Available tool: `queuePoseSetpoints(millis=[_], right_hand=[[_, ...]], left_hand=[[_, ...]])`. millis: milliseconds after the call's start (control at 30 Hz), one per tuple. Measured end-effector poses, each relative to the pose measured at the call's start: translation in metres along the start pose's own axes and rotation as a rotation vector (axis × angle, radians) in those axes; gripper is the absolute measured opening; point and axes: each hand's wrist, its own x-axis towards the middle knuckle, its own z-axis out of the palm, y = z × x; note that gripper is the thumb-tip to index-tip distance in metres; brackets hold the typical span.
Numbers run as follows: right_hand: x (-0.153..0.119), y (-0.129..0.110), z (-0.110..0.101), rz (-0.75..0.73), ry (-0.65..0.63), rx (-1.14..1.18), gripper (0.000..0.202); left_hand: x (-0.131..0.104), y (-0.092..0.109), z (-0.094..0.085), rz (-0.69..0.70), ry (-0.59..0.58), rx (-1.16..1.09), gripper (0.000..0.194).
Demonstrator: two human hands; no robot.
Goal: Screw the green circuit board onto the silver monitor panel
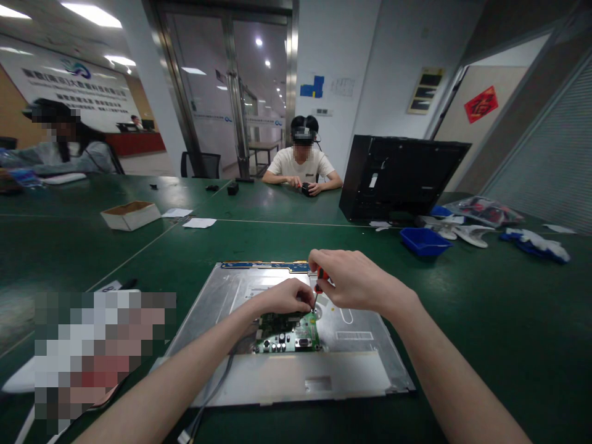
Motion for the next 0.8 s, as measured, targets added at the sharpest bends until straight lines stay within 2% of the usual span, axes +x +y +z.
queuePoseSetpoints(millis=[133,267,533,800], right_hand=[[0.0038,0.0018,0.0035,0.049,0.021,-0.042,0.011],[0.0059,0.0043,0.0047,0.085,0.023,-0.103,0.019],[0.0006,0.0018,0.0006,0.026,0.012,0.024,0.019],[0.0059,0.002,0.0035,0.094,0.011,-0.083,0.017]], left_hand=[[-0.0003,0.0008,0.0,-0.018,0.003,0.009,0.014],[-0.0002,0.0009,0.0004,-0.016,0.001,-0.008,0.014],[-0.0003,0.003,-0.0006,0.015,0.001,0.004,0.013],[0.0001,0.0009,-0.0002,0.001,0.004,0.016,0.013]])
